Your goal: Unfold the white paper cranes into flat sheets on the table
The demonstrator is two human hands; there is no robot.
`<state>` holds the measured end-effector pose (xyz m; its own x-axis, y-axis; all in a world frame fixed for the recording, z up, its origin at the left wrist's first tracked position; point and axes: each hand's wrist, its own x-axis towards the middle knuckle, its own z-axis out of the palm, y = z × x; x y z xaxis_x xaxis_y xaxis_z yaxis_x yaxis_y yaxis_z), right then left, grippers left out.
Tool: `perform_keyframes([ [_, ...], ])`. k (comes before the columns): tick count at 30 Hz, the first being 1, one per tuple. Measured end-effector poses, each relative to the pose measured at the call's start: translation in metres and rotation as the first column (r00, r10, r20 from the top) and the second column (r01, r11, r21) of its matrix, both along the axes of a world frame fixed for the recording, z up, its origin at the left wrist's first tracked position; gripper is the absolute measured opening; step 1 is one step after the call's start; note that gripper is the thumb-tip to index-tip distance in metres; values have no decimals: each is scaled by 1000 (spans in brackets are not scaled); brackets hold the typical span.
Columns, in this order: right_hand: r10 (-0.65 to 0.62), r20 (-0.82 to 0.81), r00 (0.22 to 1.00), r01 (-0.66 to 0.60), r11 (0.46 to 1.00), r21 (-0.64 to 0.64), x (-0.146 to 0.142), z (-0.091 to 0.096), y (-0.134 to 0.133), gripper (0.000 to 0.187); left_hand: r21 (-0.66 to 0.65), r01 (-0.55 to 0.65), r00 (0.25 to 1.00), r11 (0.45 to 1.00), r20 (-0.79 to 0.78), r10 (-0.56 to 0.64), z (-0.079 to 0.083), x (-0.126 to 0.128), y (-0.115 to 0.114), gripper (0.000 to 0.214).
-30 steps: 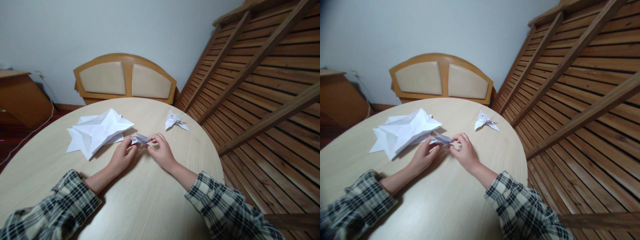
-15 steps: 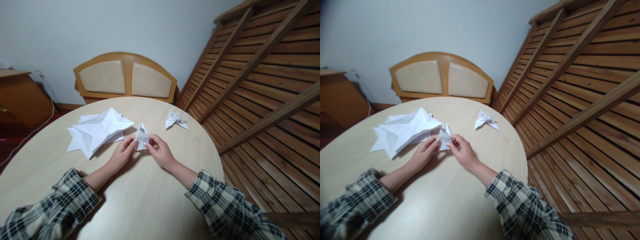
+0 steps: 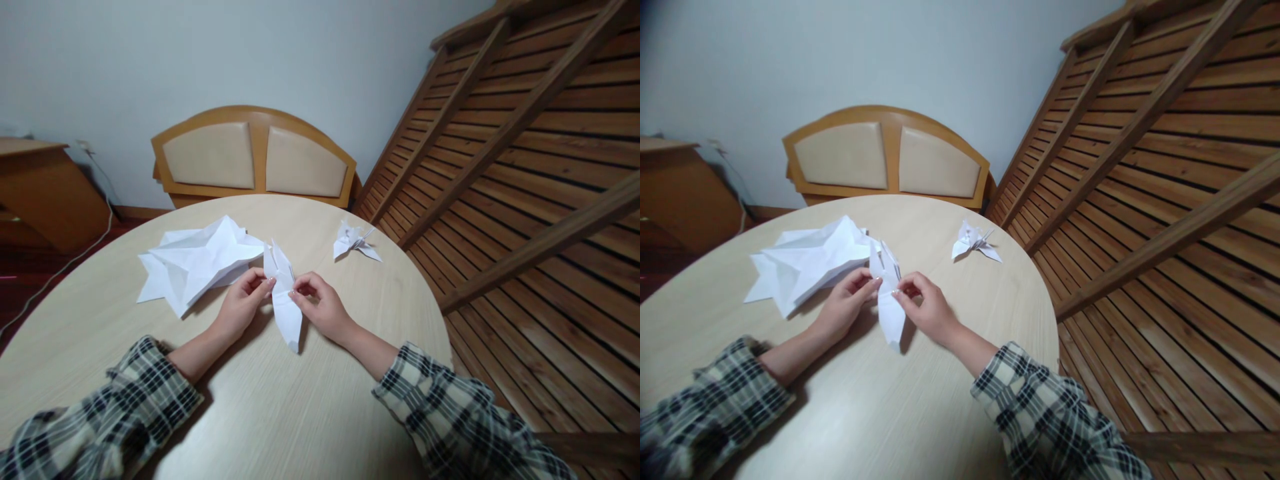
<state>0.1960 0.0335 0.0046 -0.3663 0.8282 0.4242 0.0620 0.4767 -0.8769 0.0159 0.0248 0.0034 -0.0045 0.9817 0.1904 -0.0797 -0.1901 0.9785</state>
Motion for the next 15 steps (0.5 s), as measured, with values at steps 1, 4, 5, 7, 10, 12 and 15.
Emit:
perform_keyframes([
  [1,-2,-23,1000,1,1000,-23,-1,-1,0,21,4,8,1000,1000,-4,-8,0,0,0,16],
  [4,59,-33,998,-60,997,-47,-1,-2,0,39,38,39,999,999,-30,-38,1,0,0,15],
  [5,78,-19,997,-79,996,-42,-1,-2,0,42,51,54,998,997,-41,-52,1,0,-1,14],
  [7,102,20,995,-101,994,-36,0,-2,0,45,66,88,995,994,-58,-85,1,0,-1,14],
  [10,76,91,993,-74,997,-30,1,-2,1,46,73,123,991,990,-70,-118,1,-1,-2,14],
  [12,19,149,989,-22,1000,19,2,-3,2,50,88,112,992,990,-68,-107,0,-2,-1,15],
  [15,-55,231,971,24,991,135,5,-4,2,59,108,80,996,991,-46,-76,-1,-4,0,14],
])
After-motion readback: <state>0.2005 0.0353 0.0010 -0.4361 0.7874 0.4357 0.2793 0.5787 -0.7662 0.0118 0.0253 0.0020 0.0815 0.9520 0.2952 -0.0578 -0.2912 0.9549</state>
